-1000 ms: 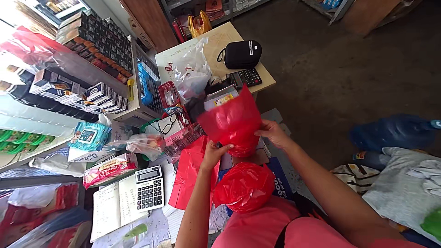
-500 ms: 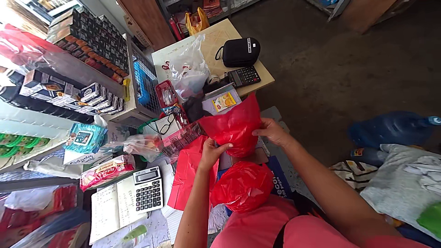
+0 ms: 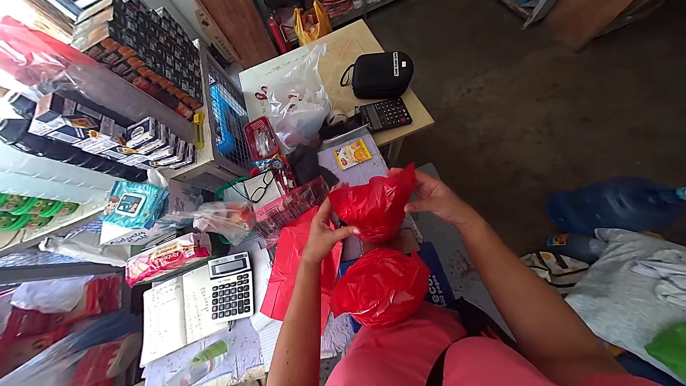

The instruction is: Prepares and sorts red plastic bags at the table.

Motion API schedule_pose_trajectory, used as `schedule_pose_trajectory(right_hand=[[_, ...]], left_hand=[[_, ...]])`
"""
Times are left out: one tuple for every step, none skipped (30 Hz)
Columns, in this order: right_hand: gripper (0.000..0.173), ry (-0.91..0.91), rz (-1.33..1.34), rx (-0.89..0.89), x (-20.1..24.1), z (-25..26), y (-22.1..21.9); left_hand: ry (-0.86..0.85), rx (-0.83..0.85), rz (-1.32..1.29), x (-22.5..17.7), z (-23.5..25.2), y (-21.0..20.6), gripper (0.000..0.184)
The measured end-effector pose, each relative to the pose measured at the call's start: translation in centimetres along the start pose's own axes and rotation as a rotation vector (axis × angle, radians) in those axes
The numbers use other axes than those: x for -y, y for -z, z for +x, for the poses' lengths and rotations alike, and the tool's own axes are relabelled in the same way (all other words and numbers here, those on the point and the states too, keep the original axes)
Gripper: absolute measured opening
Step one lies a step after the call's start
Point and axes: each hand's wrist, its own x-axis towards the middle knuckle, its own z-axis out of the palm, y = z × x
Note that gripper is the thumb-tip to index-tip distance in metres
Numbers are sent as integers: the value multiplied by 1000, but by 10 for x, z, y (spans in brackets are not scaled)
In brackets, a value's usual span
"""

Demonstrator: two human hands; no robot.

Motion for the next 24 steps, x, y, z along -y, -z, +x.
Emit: schedule_pose_trajectory(right_hand=[[65,-10,-13,-16,-5,2,-6],[51,-24,-27,-32,-16,4,-10],[41,-45,-43,-46,-29,5,-11],[36,-62,-58,-67,-43,4,-12],[32,-74,-66,-87,-54,2,-10],[29,-84,-71,-109,-61,-1,-8],[27,-92,-68,-126,-67,-5,-6],[26,-96,-66,-133,-70,-8,-3],[26,-98,-69,-130,-71,-11,-1],[27,-101,-74,-123,-72,-12,1],[27,-108,-84,-113,-71,-12,2],[27,-113,-100,-103,-70,-13,3],[28,-113,-131,-96,-68,-13,4],[30,-113,-175,-91,-66,-14,7],[32,-121,-232,-92,-63,-16,12],[35,-142,-297,-96,-59,-19,17],[37,-177,-367,-100,-55,-23,23],[37,-222,-437,-111,-49,-28,27],[35,-269,-497,-132,-44,-34,31],[33,-306,-539,-156,-39,-41,35],[31,-327,-560,-178,-35,-49,37],[29,-335,-563,-197,-31,-55,37],[28,-341,-559,-212,-27,-61,36],[27,-348,-548,-217,-23,-66,34]], left_hand=[[-4,-18,33,5,2,-5,76],[2,-27,65,15,2,-9,64],[20,-24,74,27,1,-12,57],[41,-31,70,40,-2,-14,49],[57,-47,58,49,-4,-15,41],[69,-52,45,54,-6,-16,37],[82,-52,41,57,-8,-17,36],[94,-49,48,59,-10,-18,36],[102,-45,64,60,-11,-19,37],[105,-42,86,61,-11,-20,37],[100,-41,117,63,-13,-19,38],[90,-43,147,63,-15,-17,38],[80,-55,183,63,-18,-15,39],[79,-78,224,60,-22,-12,40],[94,-109,264,57,-28,-8,41],[126,-151,298,54,-37,-3,43],[178,-212,330,52,-47,3,41],[247,-286,375,50,-57,10,37],[318,-359,457,51,-68,18,35],[380,-413,569,53,-80,25,37],[451,-424,678,54,-89,30,43],[533,-393,763,53,-96,34,51],[609,-348,824,52,-101,33,59],[660,-302,863,51,-104,30,63]])
